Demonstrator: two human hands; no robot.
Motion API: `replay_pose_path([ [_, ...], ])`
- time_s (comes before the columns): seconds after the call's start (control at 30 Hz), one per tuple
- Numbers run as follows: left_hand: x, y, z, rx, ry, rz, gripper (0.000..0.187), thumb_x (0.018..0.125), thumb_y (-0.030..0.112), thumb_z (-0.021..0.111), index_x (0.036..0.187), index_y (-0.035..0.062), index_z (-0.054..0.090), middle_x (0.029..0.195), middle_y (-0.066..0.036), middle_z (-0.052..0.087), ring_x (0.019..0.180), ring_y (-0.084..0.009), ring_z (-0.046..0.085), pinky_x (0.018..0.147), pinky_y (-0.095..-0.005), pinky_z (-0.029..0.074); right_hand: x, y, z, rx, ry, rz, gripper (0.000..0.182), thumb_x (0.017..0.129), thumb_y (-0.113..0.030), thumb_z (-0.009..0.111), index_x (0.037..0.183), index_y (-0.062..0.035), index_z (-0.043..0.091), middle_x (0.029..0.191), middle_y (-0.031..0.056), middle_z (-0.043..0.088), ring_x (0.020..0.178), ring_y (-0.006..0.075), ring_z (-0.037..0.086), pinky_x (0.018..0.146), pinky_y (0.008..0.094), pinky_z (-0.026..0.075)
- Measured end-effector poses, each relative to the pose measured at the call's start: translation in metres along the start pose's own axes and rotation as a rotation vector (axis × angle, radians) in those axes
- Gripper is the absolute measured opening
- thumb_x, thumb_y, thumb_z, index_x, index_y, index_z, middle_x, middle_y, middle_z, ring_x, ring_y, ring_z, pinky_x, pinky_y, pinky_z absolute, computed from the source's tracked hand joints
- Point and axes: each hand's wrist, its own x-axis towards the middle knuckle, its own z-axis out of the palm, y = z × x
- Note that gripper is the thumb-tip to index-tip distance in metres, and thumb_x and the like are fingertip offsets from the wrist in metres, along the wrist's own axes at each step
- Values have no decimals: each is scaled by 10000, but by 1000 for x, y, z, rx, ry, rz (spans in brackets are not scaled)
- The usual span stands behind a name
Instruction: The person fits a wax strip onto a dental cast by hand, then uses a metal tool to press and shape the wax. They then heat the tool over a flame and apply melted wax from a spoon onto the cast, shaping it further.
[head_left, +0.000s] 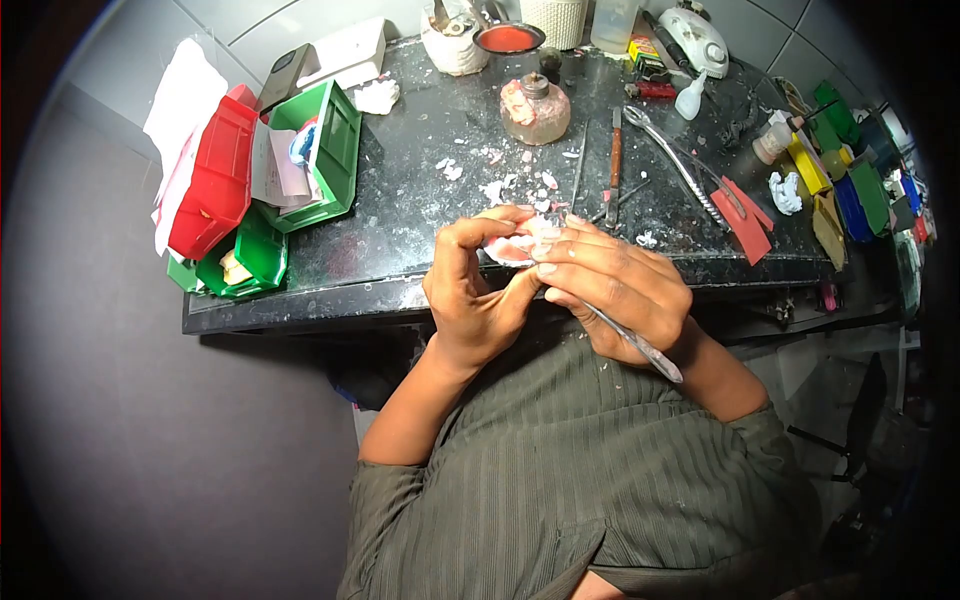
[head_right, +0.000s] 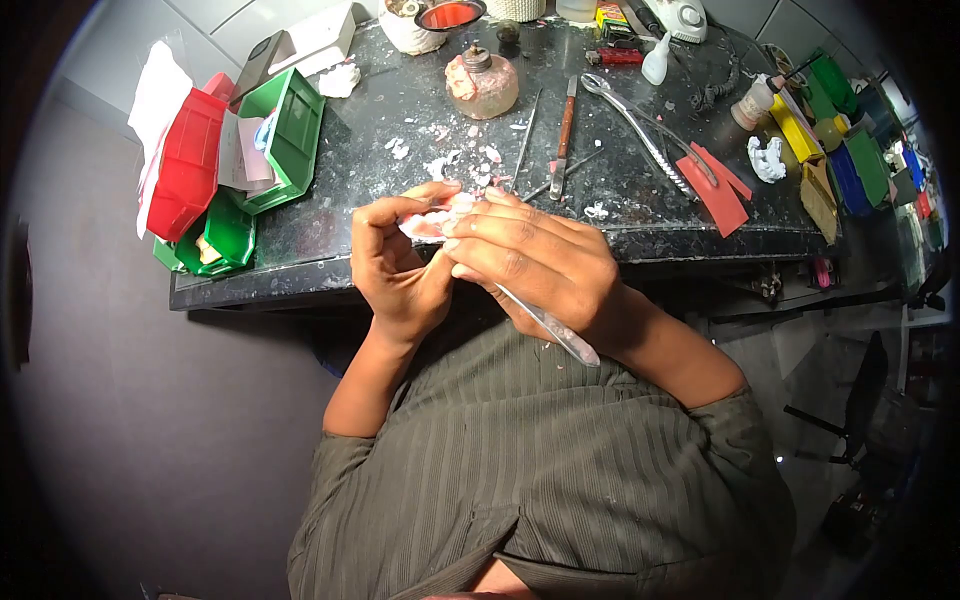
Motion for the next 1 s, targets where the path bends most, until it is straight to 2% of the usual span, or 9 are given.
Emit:
replay_pose_path([
  [0.4, 1, 1, 0, 13, -13, -10, 471, 772, -31, 825, 1128, -30, 517, 1089, -192, 684, 1007, -225, 685, 887, -324, 543, 0, 2, 1, -31, -4, -15, 253, 812, 8, 744, 1057, 32, 683, 1077, 167, 708, 1027, 307, 713, 926, 431, 590],
  [1.0, 0, -1, 0, 92, 6, 6, 439, 771, 9, 839, 1106, -28, 557, 1059, -163, 688, 970, -222, 701, 858, -310, 555, 1, 2, -1, -15, 11, -14, 258, 822, -8, 763, 1054, 47, 666, 1034, 176, 714, 987, 304, 723, 913, 430, 592],
])
